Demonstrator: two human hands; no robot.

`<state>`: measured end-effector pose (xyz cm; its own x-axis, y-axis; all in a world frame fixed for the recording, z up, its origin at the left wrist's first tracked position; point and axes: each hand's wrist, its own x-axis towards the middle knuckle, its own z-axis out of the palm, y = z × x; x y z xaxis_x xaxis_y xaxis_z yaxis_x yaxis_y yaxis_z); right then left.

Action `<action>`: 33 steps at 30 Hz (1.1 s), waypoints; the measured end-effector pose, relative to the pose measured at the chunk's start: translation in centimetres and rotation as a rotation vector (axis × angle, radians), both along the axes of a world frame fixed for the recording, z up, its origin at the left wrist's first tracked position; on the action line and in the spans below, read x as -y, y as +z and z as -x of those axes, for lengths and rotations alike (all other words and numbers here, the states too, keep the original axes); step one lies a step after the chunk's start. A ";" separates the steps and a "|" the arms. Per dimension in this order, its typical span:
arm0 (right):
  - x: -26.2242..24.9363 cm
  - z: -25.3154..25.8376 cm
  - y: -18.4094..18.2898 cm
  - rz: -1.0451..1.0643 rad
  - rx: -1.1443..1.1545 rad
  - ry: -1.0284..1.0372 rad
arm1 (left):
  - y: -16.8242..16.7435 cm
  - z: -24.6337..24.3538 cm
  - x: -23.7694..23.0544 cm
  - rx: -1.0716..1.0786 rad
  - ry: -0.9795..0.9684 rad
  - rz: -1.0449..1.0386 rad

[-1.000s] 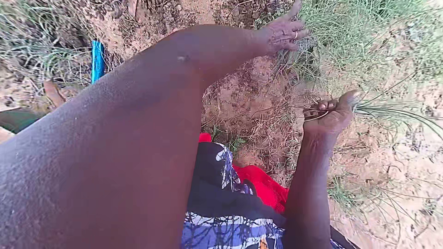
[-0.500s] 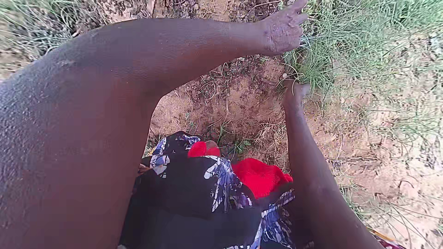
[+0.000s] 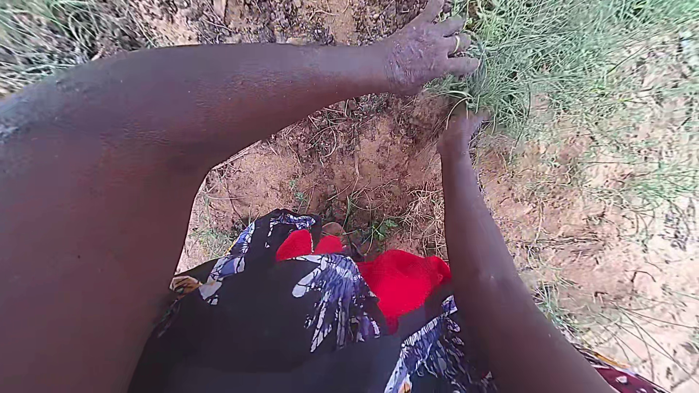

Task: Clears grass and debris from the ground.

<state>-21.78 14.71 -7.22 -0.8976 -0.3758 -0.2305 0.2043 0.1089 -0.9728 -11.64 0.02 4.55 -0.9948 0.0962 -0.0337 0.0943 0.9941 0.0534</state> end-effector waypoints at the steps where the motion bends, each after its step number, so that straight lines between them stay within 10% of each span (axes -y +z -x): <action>1: -0.5 0.6 -0.2 0.110 0.087 0.041 | -0.1 -0.3 0.1 0.026 0.002 0.008; 3: -0.9 2.7 -1.1 0.202 0.239 0.194 | -0.6 -0.5 0.3 0.043 -0.007 0.038; 7: -0.7 4.0 0.7 -0.326 0.135 0.360 | -0.4 0.0 -0.1 0.161 0.029 0.107; 16: -3.2 -3.6 0.9 -0.503 -0.034 0.160 | 0.7 0.1 -2.1 0.320 0.056 0.222; 22: -12.6 -14.9 -0.5 -0.758 -0.080 0.742 | 0.5 0.1 -1.8 0.289 0.028 0.268; 27: -12.1 -11.5 -2.6 -0.151 0.002 0.095 | 0.6 -1.4 -1.8 0.282 0.107 0.195; 33: -10.2 -2.4 -1.2 -0.618 0.054 -0.100 | 1.0 -2.9 -2.5 0.233 0.096 0.148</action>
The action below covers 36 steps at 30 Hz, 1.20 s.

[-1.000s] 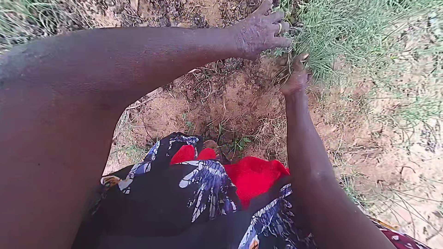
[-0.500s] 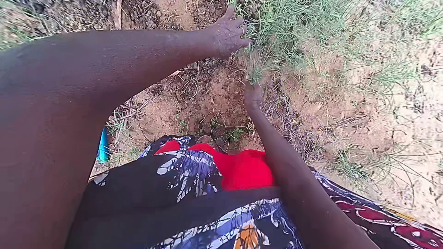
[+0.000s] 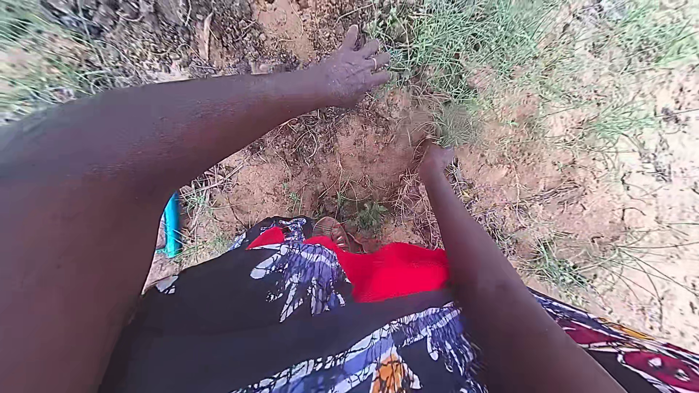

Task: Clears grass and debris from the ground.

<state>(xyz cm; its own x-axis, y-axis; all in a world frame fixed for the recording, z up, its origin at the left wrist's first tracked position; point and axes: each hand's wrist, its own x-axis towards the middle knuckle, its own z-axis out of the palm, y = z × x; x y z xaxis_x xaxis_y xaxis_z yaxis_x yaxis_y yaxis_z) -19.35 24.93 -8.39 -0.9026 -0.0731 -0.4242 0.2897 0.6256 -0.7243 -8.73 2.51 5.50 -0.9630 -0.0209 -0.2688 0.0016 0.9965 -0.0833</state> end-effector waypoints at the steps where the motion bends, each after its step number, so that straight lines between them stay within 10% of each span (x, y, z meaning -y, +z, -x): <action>1: 0.4 0.9 -0.2 -0.016 -0.014 -0.013 | 0.0 -0.2 -0.2 0.013 0.002 0.004; 8: 3.9 4.5 5.1 -0.176 -0.093 0.207 | -1.1 -2.4 -1.4 -0.132 -0.124 -0.131; 15: 6.9 8.0 2.7 -0.094 -0.113 0.213 | -5.9 -5.8 -1.9 -0.116 -0.672 -0.097; 22: 5.7 6.7 1.3 -0.054 -0.146 0.288 | -7.2 -8.1 -2.1 0.105 -0.425 -0.194; 29: 4.7 9.9 0.7 0.283 0.321 0.223 | -7.1 -7.6 -2.6 0.248 -0.385 -0.226; 36: 2.3 5.6 0.2 0.449 0.107 0.045 | -6.6 -5.9 -3.6 0.305 -0.280 -0.231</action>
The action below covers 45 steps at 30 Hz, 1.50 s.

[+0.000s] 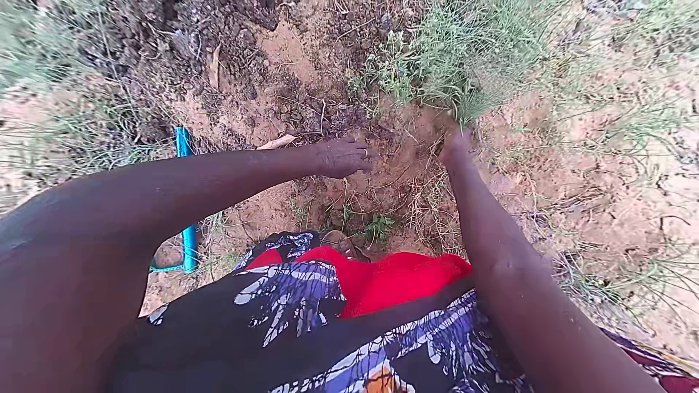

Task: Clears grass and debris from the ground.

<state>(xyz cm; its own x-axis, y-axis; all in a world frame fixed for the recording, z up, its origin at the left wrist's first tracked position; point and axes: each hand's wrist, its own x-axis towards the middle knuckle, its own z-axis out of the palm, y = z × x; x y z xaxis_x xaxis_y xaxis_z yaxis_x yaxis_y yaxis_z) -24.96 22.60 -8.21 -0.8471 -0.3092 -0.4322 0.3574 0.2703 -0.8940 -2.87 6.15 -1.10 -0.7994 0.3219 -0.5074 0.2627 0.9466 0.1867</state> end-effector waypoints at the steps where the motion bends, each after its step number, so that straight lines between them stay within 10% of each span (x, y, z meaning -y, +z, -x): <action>1: -0.4 -1.5 0.4 0.030 0.016 -0.057 | 0.2 0.2 -0.1 0.010 0.009 0.010; 8: -3.7 -9.8 -1.7 0.269 0.321 -0.233 | 1.6 0.3 -1.7 0.116 0.062 -0.012; 21: 4.7 3.3 0.1 -0.266 -0.300 0.330 | 0.0 -4.9 -0.2 0.114 0.263 -0.062; 26: 6.8 1.9 0.3 -0.078 -0.411 0.270 | -1.0 -5.0 0.4 0.129 0.251 -0.094; 45: 7.1 3.1 1.4 0.133 0.277 0.350 | 0.5 -1.9 0.1 0.155 0.276 -0.157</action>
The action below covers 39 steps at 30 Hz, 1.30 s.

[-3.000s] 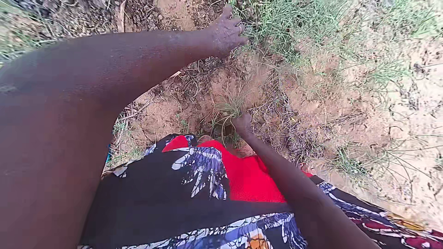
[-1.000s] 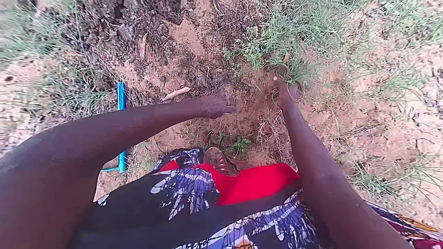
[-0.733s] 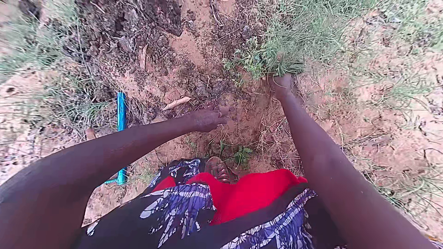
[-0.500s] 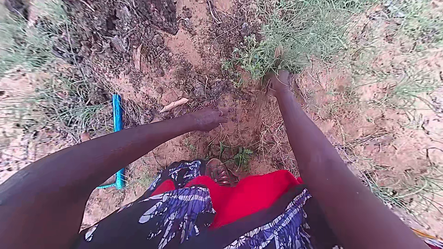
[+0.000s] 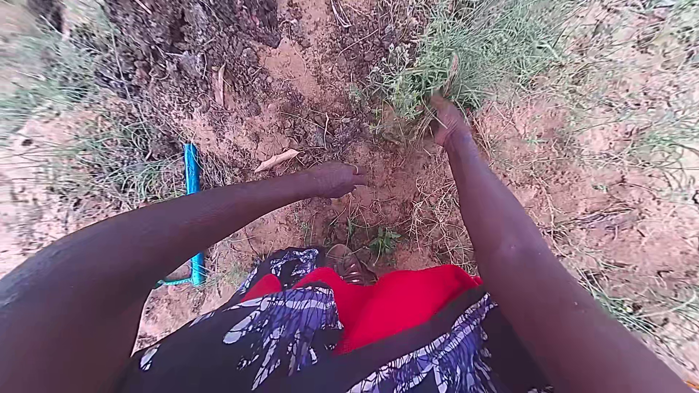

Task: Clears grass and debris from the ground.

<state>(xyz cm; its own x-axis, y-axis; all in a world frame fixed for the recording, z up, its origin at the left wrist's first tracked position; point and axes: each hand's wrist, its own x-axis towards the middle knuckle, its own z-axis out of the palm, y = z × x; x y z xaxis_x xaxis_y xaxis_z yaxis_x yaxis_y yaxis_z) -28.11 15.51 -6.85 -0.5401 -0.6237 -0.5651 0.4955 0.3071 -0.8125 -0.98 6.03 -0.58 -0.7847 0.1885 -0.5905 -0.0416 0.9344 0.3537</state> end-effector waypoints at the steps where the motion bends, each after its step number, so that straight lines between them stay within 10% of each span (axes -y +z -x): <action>1: 0.3 -0.2 0.2 -0.060 -0.061 -0.013 | 0.3 0.1 -0.1 0.000 -0.007 0.004; 22: -0.7 -5.4 -0.7 -0.012 -0.136 -0.359 | 1.6 5.0 -0.4 -0.074 0.349 0.007; 29: -9.5 -18.4 -4.0 -0.299 -0.268 -0.244 | 1.6 8.1 -0.7 -0.009 0.230 0.127; 34: -8.7 -11.3 -1.1 0.062 0.033 -0.354 | 2.2 8.2 -1.2 0.030 0.093 0.236; 39: -11.7 -8.1 1.3 -0.145 -0.146 -0.306 | 3.5 5.9 -1.6 0.121 0.110 0.233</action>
